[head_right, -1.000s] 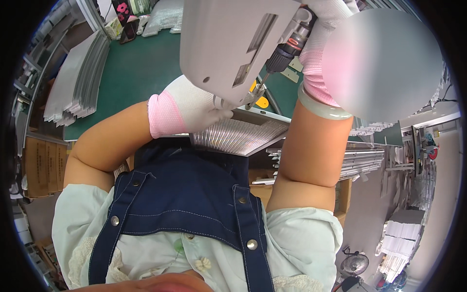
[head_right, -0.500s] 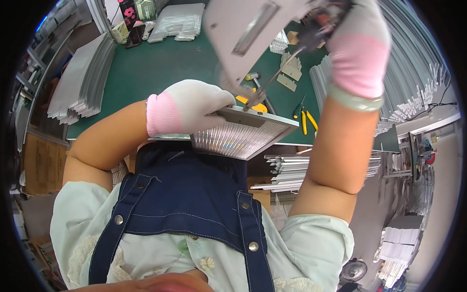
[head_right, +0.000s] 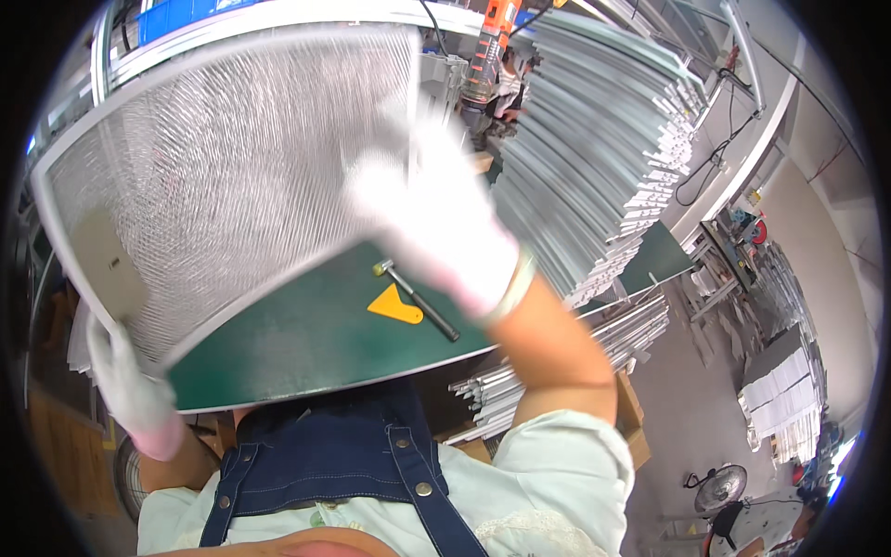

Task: The person assembles rectangular metal frames by inserting mesh screens into white frames and securing them with a handheld stapler. They align the mesh and frame components, then fasten the screen to the frame edges. The process is repeated for multiple units on a green workbench.

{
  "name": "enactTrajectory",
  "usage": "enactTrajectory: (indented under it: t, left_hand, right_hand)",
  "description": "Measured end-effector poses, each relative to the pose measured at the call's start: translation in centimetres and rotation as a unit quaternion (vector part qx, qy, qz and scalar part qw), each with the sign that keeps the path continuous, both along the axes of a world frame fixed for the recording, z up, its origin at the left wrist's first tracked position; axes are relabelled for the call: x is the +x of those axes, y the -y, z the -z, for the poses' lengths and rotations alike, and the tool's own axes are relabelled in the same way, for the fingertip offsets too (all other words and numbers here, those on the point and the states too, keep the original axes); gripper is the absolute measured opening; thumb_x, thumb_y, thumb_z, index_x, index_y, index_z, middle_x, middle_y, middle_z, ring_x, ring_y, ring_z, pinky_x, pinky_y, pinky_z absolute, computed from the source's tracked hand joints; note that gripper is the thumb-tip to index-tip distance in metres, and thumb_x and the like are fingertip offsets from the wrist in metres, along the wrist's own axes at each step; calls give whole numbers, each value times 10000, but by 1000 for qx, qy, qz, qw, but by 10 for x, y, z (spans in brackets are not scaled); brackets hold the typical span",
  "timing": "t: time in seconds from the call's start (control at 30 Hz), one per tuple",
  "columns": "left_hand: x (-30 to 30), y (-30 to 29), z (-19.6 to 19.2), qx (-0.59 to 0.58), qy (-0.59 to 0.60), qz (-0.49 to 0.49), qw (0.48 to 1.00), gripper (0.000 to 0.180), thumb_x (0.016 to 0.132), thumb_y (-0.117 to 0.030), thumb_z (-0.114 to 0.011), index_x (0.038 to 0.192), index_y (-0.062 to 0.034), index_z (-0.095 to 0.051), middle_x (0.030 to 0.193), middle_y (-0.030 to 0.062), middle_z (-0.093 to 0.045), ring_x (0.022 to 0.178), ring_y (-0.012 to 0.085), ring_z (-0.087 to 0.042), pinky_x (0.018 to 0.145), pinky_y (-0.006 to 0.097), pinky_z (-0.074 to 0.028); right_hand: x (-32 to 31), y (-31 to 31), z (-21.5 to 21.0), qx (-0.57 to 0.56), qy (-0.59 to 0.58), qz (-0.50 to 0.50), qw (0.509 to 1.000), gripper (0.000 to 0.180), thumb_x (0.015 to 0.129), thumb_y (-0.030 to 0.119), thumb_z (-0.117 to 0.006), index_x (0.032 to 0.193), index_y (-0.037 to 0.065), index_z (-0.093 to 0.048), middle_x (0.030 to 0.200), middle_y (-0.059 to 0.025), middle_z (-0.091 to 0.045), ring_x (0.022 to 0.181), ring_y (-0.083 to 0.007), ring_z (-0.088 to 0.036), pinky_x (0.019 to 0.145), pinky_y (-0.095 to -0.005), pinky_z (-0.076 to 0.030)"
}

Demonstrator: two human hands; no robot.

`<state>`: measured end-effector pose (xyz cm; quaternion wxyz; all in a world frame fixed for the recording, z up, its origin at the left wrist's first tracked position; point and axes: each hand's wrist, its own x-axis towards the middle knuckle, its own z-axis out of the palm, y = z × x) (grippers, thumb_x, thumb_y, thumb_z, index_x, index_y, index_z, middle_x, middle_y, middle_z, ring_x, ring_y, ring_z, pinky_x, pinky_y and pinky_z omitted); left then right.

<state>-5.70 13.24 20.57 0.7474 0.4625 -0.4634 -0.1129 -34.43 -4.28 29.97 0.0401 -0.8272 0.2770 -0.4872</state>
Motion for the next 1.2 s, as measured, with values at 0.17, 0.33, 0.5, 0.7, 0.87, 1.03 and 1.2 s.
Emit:
enactTrajectory:
  t: [0.17, 0.33, 0.5, 0.7, 0.87, 1.03, 1.2]
  left_hand:
    - [-70, 55, 11, -115, 345, 392, 845, 515, 994, -176, -516, 1439, 69, -429, 1460, 288, -462, 1320, 398, -509, 1118, 403, -384]
    - [-85, 83, 19, -111, 372, 423, 819, 571, 953, -221, -601, 1425, 61, -451, 1429, 292, -493, 1322, 415, -508, 1118, 430, -388]
    - [-27, 99, 66, 79, 372, 309, 872, 534, 931, -205, -629, 1383, 47, -496, 1367, 252, -557, 1262, 366, -563, 1085, 423, -427]
    - [-13, 119, 108, 233, 112, 364, 895, 553, 957, -168, -607, 1435, 58, -446, 1329, 209, -601, 1229, 275, -601, 1073, 371, -442]
    - [4, 125, 116, 297, 52, 281, 911, 542, 970, -121, -571, 1450, 76, -413, 1313, 214, -608, 1211, 258, -609, 1062, 354, -455]
    - [43, 95, 114, 302, 173, 133, 928, 460, 899, -91, -589, 1330, 68, -558, 1261, 219, -641, 1200, 289, -625, 1046, 376, -477]
    - [131, 65, 38, 280, 376, -214, 857, 405, 922, -164, -616, 1282, 23, -618, 1283, 237, -631, 1225, 386, -587, 1059, 427, -448]
  right_hand:
    - [10, -102, 86, 121, 13, -132, 984, 538, 867, 250, -764, 1313, 23, -567, 1157, -170, -617, 1076, -315, -600, 924, -423, -486]
    - [-76, -76, 86, -56, 309, -22, 949, 181, 901, 8, -638, 1075, 52, -655, 929, -43, -616, 790, -127, -585, 671, -300, -509]
    - [-229, -33, -41, -290, 187, 465, 816, 499, 925, 212, -702, 1319, -60, -563, 1016, -188, -647, 863, -294, -630, 699, -333, -537]
    - [-377, 83, -240, 36, 560, 53, 826, 279, 1036, 228, -549, 1201, 8, -597, 995, -143, -636, 785, -172, -553, 511, -226, -450]
    - [-342, 149, -253, 18, 507, 228, 831, 555, 1012, 452, -549, 1261, -40, -606, 1105, -202, -681, 1090, -288, -615, 844, -350, -517]
    - [-322, 161, -203, -222, 238, 410, 852, 497, 1017, 429, -559, 1131, -46, -649, 977, -132, -692, 929, -229, -629, 887, -316, -475]
    - [-221, 88, -70, -151, 119, 274, 942, 552, 1061, 304, -433, 1467, -68, -397, 1490, -235, -429, 1307, -316, -484, 1122, -411, -372]
